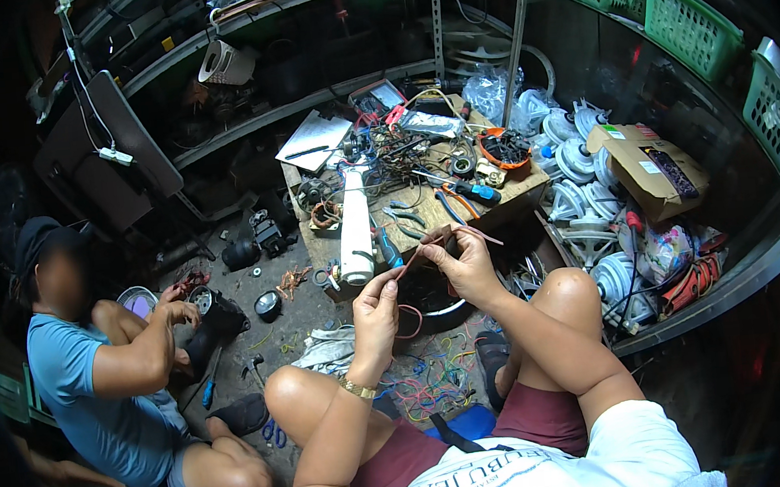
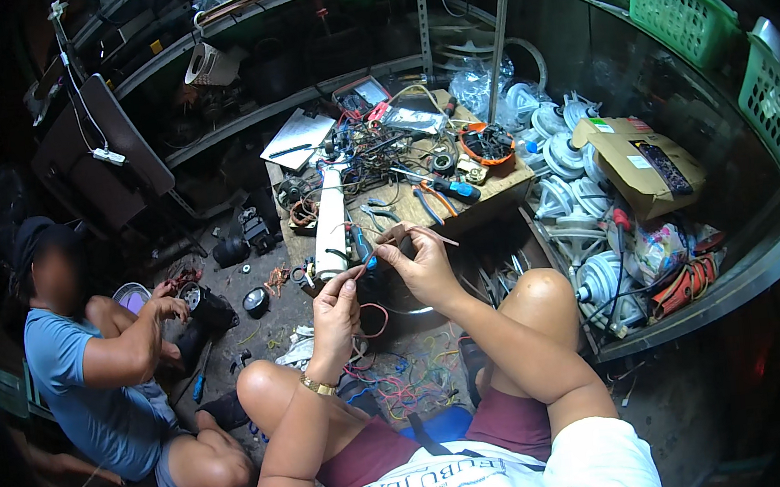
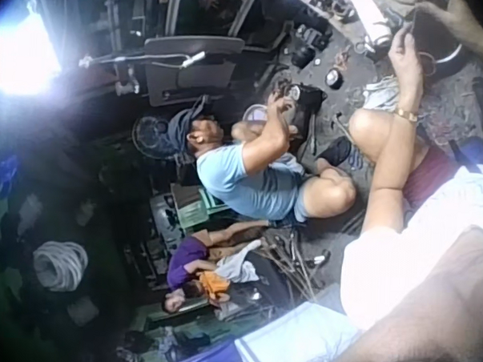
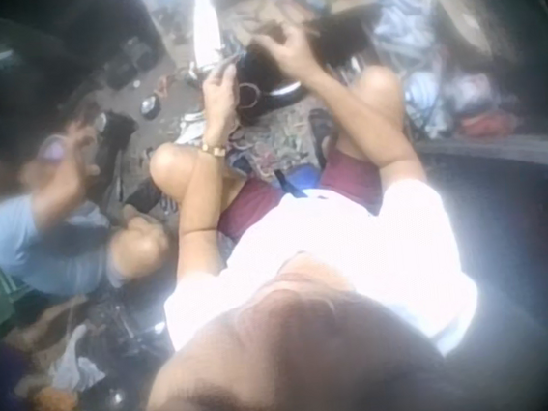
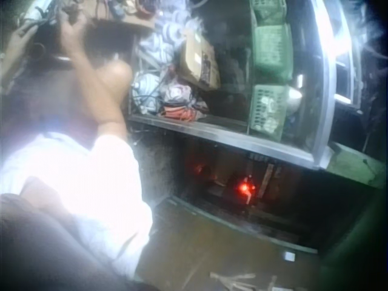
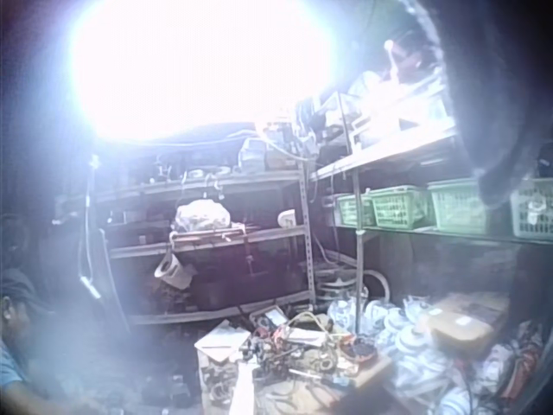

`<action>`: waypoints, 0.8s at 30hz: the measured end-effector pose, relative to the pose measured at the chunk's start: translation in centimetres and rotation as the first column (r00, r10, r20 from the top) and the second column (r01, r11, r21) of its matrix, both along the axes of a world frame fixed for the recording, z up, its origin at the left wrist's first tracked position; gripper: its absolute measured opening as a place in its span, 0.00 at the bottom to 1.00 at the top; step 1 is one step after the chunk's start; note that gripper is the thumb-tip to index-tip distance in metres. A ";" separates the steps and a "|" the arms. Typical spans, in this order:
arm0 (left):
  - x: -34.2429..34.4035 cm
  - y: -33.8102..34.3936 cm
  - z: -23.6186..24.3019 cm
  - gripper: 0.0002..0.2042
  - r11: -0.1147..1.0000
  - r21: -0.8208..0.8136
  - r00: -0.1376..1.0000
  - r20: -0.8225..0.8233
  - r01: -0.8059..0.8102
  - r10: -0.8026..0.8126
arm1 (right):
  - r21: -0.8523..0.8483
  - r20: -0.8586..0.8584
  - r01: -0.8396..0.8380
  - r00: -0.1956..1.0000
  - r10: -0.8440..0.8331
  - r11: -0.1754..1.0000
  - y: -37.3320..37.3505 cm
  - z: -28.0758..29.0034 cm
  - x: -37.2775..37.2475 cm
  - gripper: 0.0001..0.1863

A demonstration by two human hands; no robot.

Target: The person manipulates electrical wires and small components by hand, stripping insulation, twisting copper strands, and connecting them to a small device while sitting on the floor.

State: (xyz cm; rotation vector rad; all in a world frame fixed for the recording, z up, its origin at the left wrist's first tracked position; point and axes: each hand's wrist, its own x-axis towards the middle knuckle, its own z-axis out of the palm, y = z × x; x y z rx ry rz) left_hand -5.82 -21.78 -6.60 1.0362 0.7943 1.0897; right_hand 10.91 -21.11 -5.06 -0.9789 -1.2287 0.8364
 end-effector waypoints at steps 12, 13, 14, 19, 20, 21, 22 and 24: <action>0.3 0.7 -0.6 0.04 0.949 0.306 0.993 -0.054 -0.082 0.103 | -0.128 -0.806 -0.650 0.508 0.303 0.749 -0.2 1.9 1.7 0.08; 0.6 0.7 -0.9 0.03 0.960 0.263 0.994 -0.023 -0.101 0.111 | -0.105 -0.808 -0.627 0.506 0.301 0.772 0.0 2.2 1.9 0.08; 1.0 0.7 -1.2 0.03 0.957 0.256 0.991 0.008 -0.133 0.136 | -0.117 -0.748 -0.556 0.595 0.295 0.823 0.1 2.7 2.3 0.07; 0.0 0.9 -1.1 0.05 0.989 0.030 0.985 0.096 -0.146 0.142 | -0.373 -0.362 -0.457 0.873 0.327 0.807 0.2 1.4 3.7 0.17; -0.3 0.9 -1.1 0.05 0.986 -0.002 0.983 0.085 -0.166 0.165 | -0.414 -0.257 -0.436 0.898 0.357 0.799 0.0 1.0 3.4 0.18; -0.2 0.9 -1.3 0.06 0.982 -0.039 0.979 0.082 -0.185 0.188 | -0.437 -0.253 -0.439 0.898 0.361 0.785 -0.2 0.9 3.3 0.17; -0.3 0.9 -1.3 0.05 0.982 -0.053 0.979 0.089 -0.181 0.185 | -0.460 -0.249 -0.442 0.897 0.366 0.770 -0.4 0.8 3.2 0.17; 0.2 0.6 -1.3 0.05 0.976 -0.121 0.969 0.143 -0.183 0.200 | -0.494 -0.129 -0.415 0.904 0.408 0.764 -1.0 1.2 2.7 0.14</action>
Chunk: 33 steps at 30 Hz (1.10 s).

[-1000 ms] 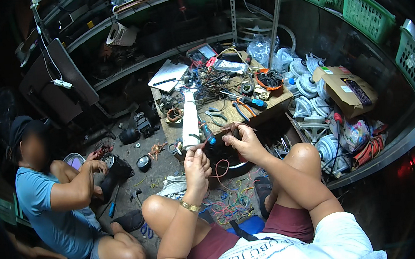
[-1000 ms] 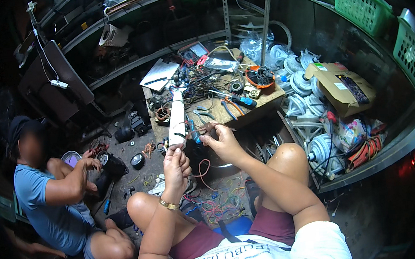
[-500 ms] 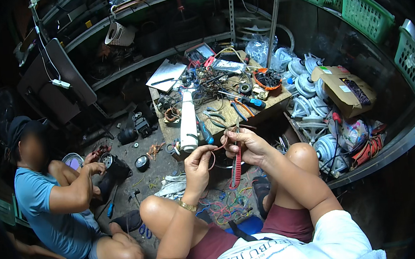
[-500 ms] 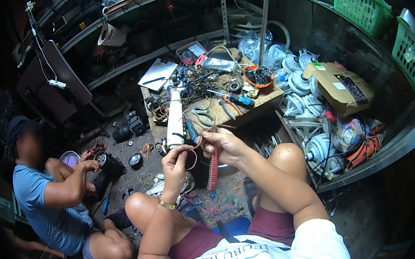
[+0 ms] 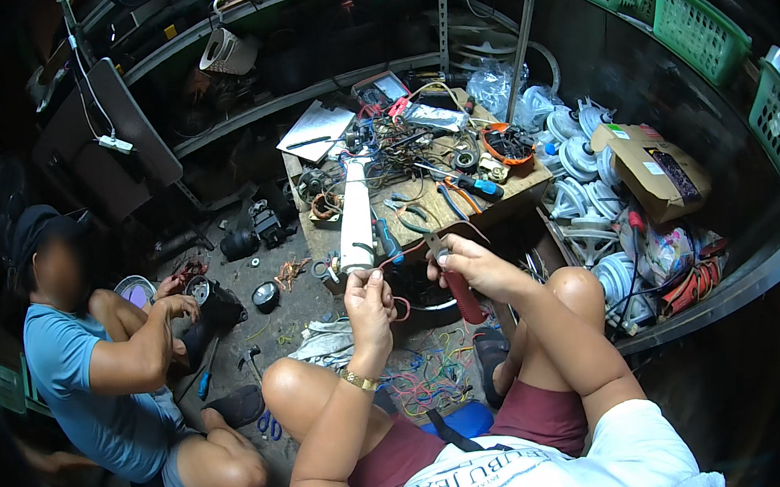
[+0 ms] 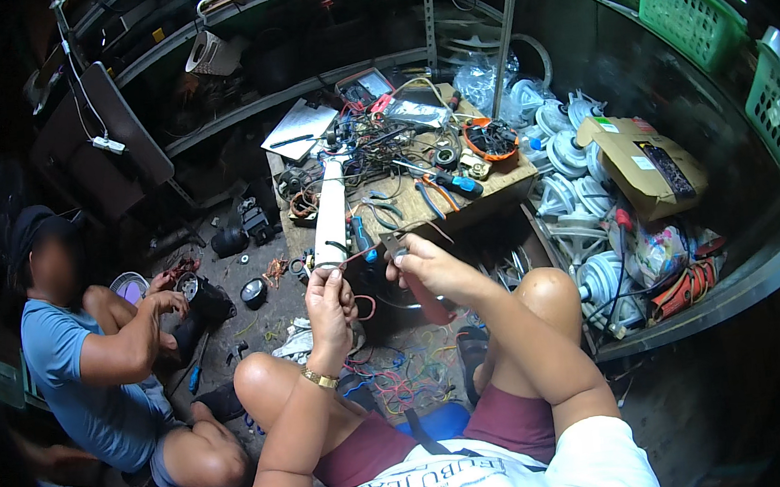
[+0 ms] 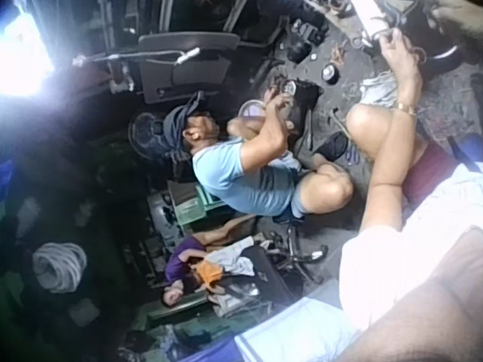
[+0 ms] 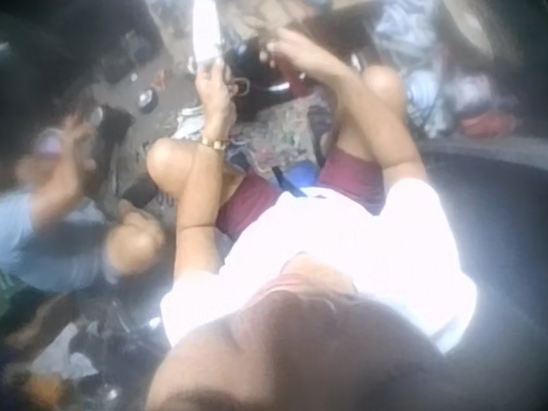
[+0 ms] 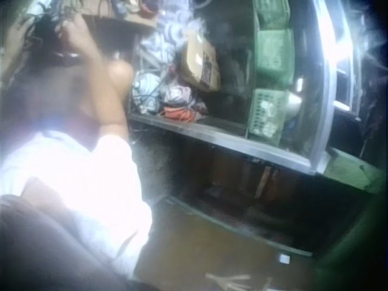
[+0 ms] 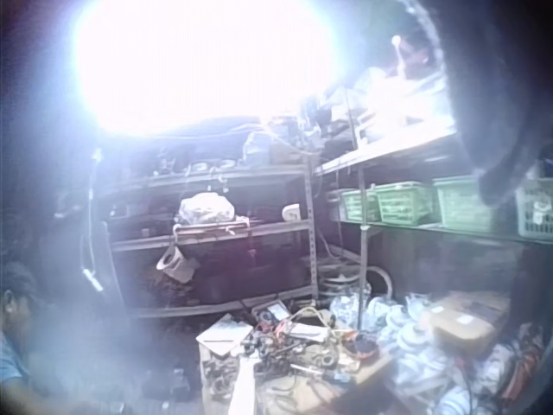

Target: The person manipulates electrical wires and small components by hand, stripping insulation, twisting copper strands, and connecting them to a small device while sitting on the floor.

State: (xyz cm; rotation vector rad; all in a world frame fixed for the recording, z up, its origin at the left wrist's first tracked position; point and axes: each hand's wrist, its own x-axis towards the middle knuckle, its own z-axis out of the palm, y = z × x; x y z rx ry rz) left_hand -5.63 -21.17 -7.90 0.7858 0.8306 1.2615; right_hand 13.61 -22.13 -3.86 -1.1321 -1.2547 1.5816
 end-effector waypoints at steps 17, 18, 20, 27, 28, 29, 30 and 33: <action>0.7 -1.8 0.9 0.03 0.987 0.119 0.994 0.027 0.106 -0.110 | -0.002 -0.261 0.026 0.965 -0.026 1.000 0.1 -1.2 -3.5 0.08; 0.6 -1.8 0.9 0.03 0.983 0.139 0.993 -0.003 0.116 -0.117 | 0.021 -0.221 0.027 0.975 -0.021 0.999 0.1 -1.0 -3.5 0.09; 0.7 -2.2 0.7 0.03 0.982 0.166 0.995 -0.067 0.089 -0.079 | 0.054 -0.206 0.031 0.978 -0.019 0.998 0.1 -1.6 -3.7 0.10; 0.4 -2.4 0.7 0.03 0.964 0.257 0.996 -0.071 0.070 -0.054 | 0.111 -0.189 0.041 0.982 -0.020 0.993 -0.2 -1.1 -4.2 0.10; 0.4 -2.5 0.7 0.03 0.959 0.274 0.996 -0.071 0.076 -0.059 | 0.105 -0.191 0.039 0.981 -0.018 0.994 -0.2 -0.9 -4.2 0.10; 0.4 -2.5 0.9 0.03 0.959 0.274 0.996 -0.049 0.080 -0.069 | 0.099 -0.192 0.037 0.981 -0.017 0.994 -0.3 -0.7 -4.2 0.10; 0.5 -2.6 1.4 0.03 0.958 0.272 0.996 -0.026 0.085 -0.081 | 0.088 -0.195 0.020 0.981 -0.003 0.996 -0.4 -0.5 -4.1 0.11; 0.3 -2.0 0.7 0.03 0.935 0.344 0.996 -0.058 0.085 -0.069 | 0.065 -0.201 -0.021 0.979 0.033 0.998 -0.4 0.3 -3.7 0.12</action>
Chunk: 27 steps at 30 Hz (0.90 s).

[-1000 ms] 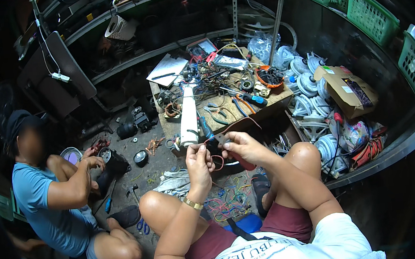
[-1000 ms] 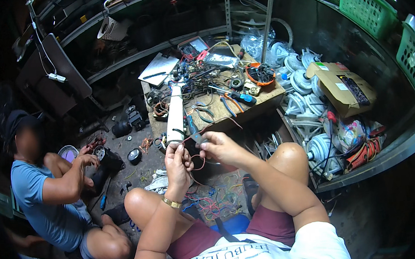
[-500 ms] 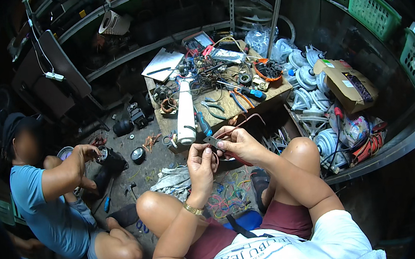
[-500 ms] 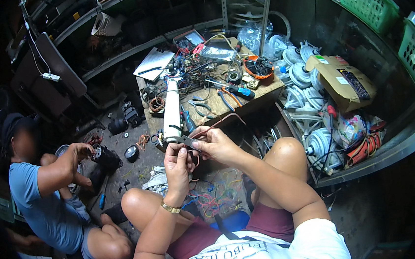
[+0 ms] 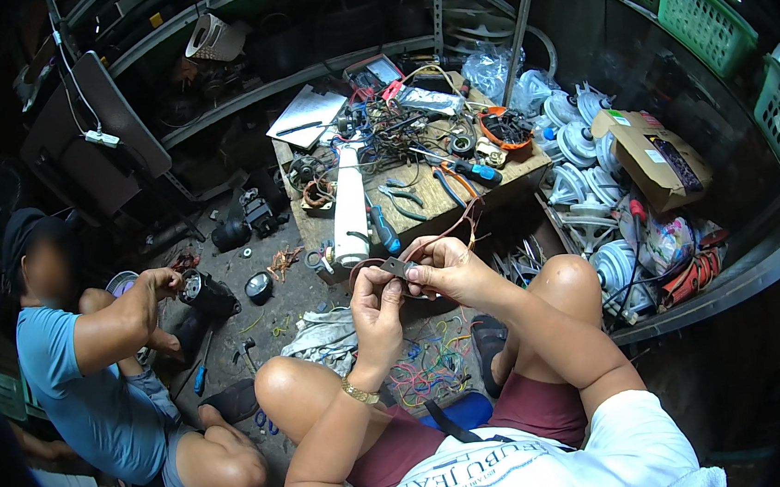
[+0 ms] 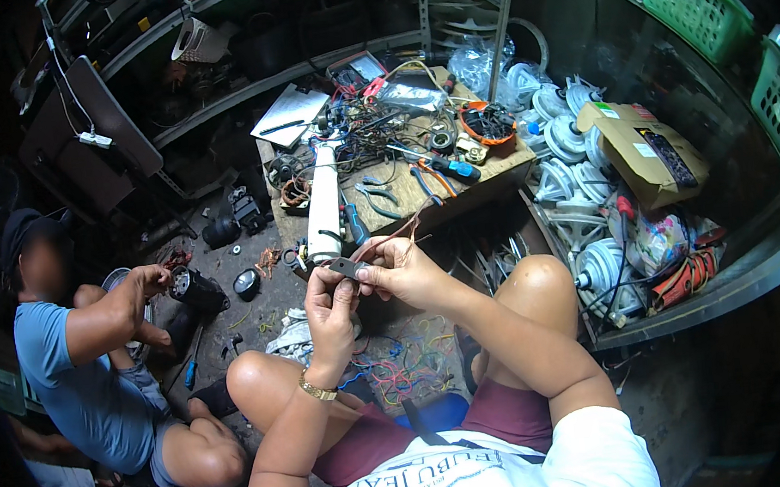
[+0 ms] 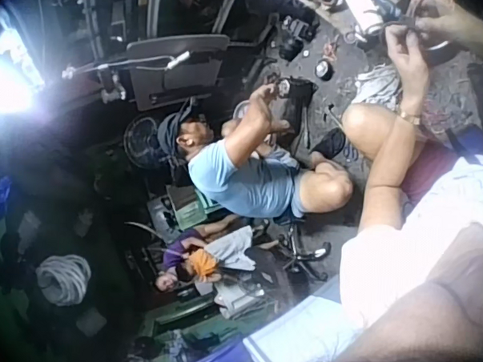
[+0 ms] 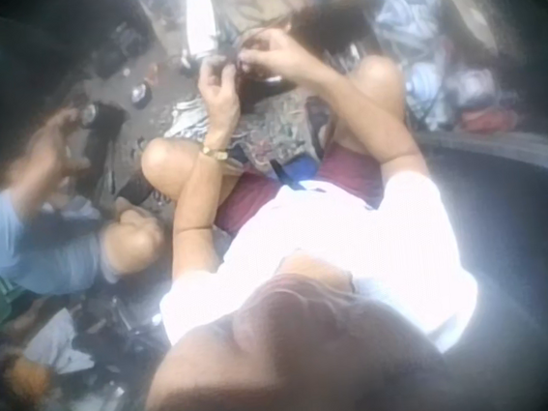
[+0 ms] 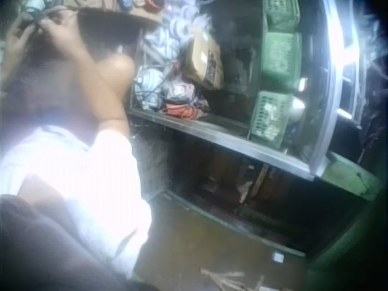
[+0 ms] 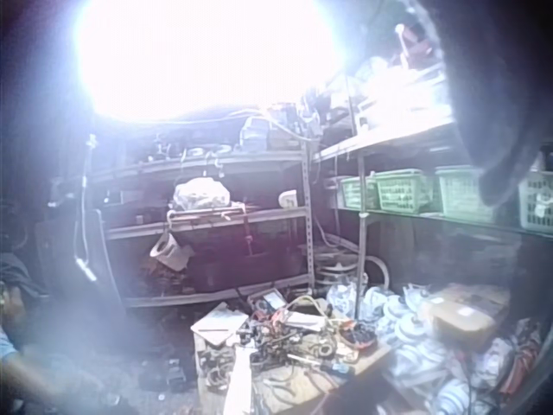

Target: The person manipulates electrical wires and small components by hand, stripping insulation, twisting copper strands, and connecting them to a small device while sitting on the floor.

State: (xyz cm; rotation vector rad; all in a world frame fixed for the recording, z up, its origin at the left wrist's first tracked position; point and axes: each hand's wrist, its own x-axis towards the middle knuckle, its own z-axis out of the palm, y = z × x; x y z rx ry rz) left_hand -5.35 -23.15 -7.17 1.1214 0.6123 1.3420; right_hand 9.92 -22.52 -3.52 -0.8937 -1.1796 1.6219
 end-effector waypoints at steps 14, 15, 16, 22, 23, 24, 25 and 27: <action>-0.6 -0.2 0.7 0.02 0.998 0.069 0.981 -0.194 -0.005 0.018 | -0.048 -0.031 0.030 0.999 -0.031 0.998 0.7 -1.3 1.0 0.10; -0.7 -0.3 0.7 0.02 0.998 0.067 0.978 -0.208 -0.003 0.017 | -0.052 -0.025 0.024 0.999 -0.025 0.998 0.8 -1.3 1.2 0.11; -0.8 -0.3 0.7 0.02 0.998 0.066 0.975 -0.222 0.000 0.015 | -0.056 -0.018 0.018 1.000 -0.019 0.998 0.8 -1.3 1.4 0.12; -1.0 -0.4 0.7 0.03 0.998 0.060 0.969 -0.249 0.025 -0.010 | -0.078 0.016 0.042 0.999 -0.041 0.996 0.7 -0.9 1.6 0.13; -1.0 -0.5 0.5 0.03 0.998 0.062 0.967 -0.253 0.023 -0.006 | -0.079 0.027 0.048 0.999 -0.046 0.996 0.6 -0.8 1.6 0.13; -1.0 -0.5 0.3 0.02 0.998 0.065 0.966 -0.258 0.020 -0.002 | -0.077 0.027 0.057 0.998 -0.055 0.995 0.6 -0.9 1.7 0.13; -1.1 -0.5 0.3 0.02 0.997 0.069 0.965 -0.262 0.017 0.002 | -0.074 0.028 0.066 0.998 -0.064 0.995 0.6 -0.9 1.7 0.13; -1.1 -0.8 0.5 0.03 0.998 0.052 0.962 -0.272 0.021 -0.006 | -0.069 0.034 0.086 0.996 -0.084 0.994 0.6 -0.8 1.8 0.12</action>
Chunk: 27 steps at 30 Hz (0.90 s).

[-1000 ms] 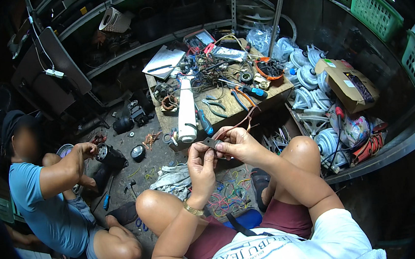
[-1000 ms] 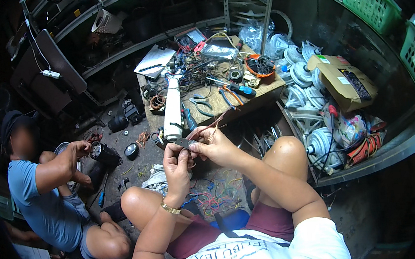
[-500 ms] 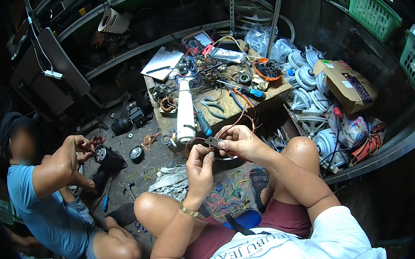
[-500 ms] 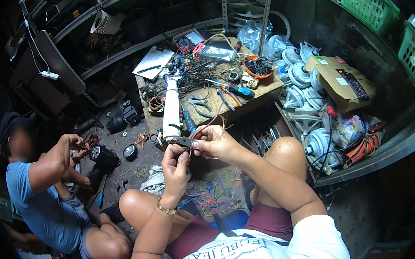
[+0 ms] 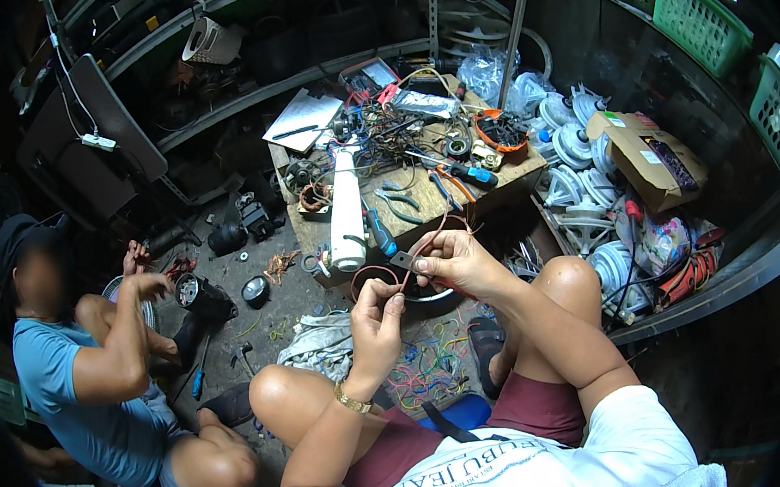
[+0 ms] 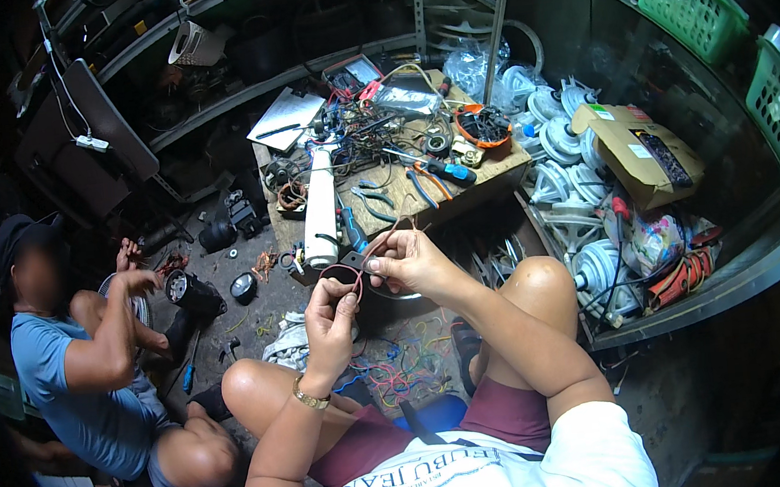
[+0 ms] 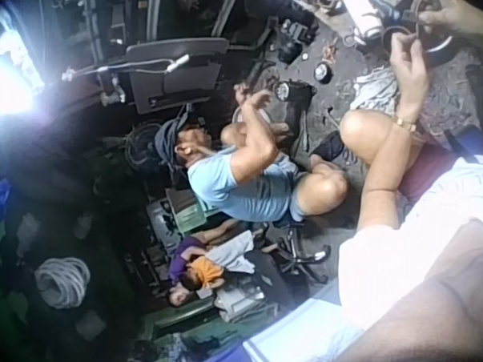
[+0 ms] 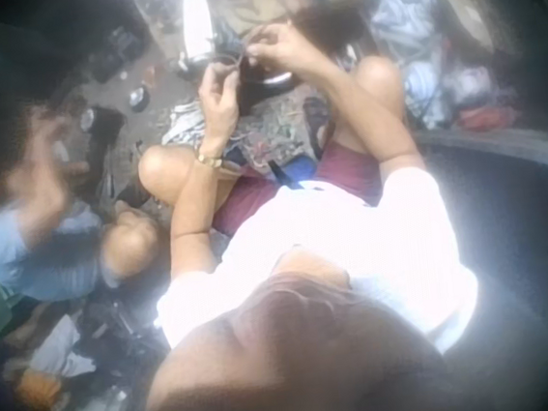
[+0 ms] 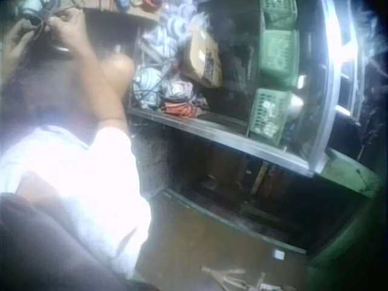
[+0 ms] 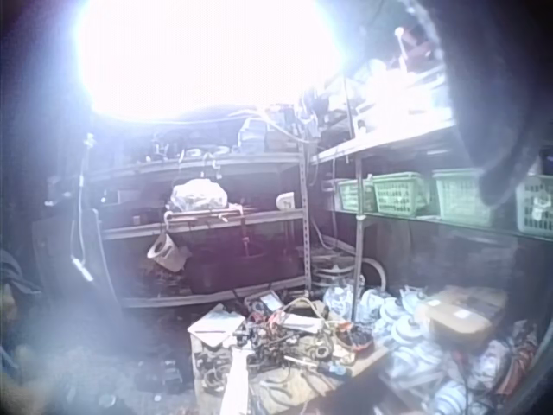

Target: The person manipulates electrical wires and small components by hand, stripping insulation, twisting copper strands, and connecting them to a small device while sitting on the floor.

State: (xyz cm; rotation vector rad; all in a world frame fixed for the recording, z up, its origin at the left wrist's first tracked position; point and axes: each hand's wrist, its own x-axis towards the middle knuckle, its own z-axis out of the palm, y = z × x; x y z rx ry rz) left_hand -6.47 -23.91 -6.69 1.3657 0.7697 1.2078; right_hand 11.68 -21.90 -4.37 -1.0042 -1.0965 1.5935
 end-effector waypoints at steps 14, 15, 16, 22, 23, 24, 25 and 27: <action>-0.6 -0.6 -0.1 0.03 0.998 -0.052 0.999 0.016 0.042 -0.041 | 0.017 -0.069 -0.013 0.998 0.014 1.000 0.6 0.0 1.6 0.14; -0.6 -0.8 0.3 0.03 0.996 -0.079 0.998 0.026 0.050 -0.048 | 0.022 -0.080 -0.010 0.997 0.012 1.000 0.6 0.1 1.6 0.14; -0.7 -1.0 0.5 0.03 0.993 -0.106 0.998 0.037 0.058 -0.055 | 0.028 -0.090 -0.007 0.996 0.010 1.000 0.5 0.3 1.5 0.14; -1.4 -1.3 1.1 0.03 0.984 -0.143 0.993 0.044 0.111 -0.105 | 0.035 -0.163 0.002 0.987 0.004 0.999 0.7 0.2 2.1 0.11; -1.5 -1.4 1.1 0.03 0.984 -0.138 0.993 0.041 0.111 -0.107 | 0.023 -0.166 0.010 0.986 -0.006 1.000 0.8 0.2 2.2 0.10; -1.6 -1.4 1.1 0.03 0.985 -0.134 0.993 0.038 0.112 -0.107 | 0.036 -0.152 0.011 0.988 -0.005 0.999 0.8 0.4 2.4 0.10; -1.7 -1.5 1.0 0.03 0.985 -0.129 0.993 0.035 0.112 -0.109 | 0.041 -0.142 0.013 0.990 -0.007 0.999 0.9 0.4 2.5 0.11; -2.0 -1.6 1.0 0.03 0.983 -0.137 0.992 0.039 0.124 -0.120 | 0.052 -0.120 0.017 0.993 -0.011 0.999 1.0 0.2 2.9 0.14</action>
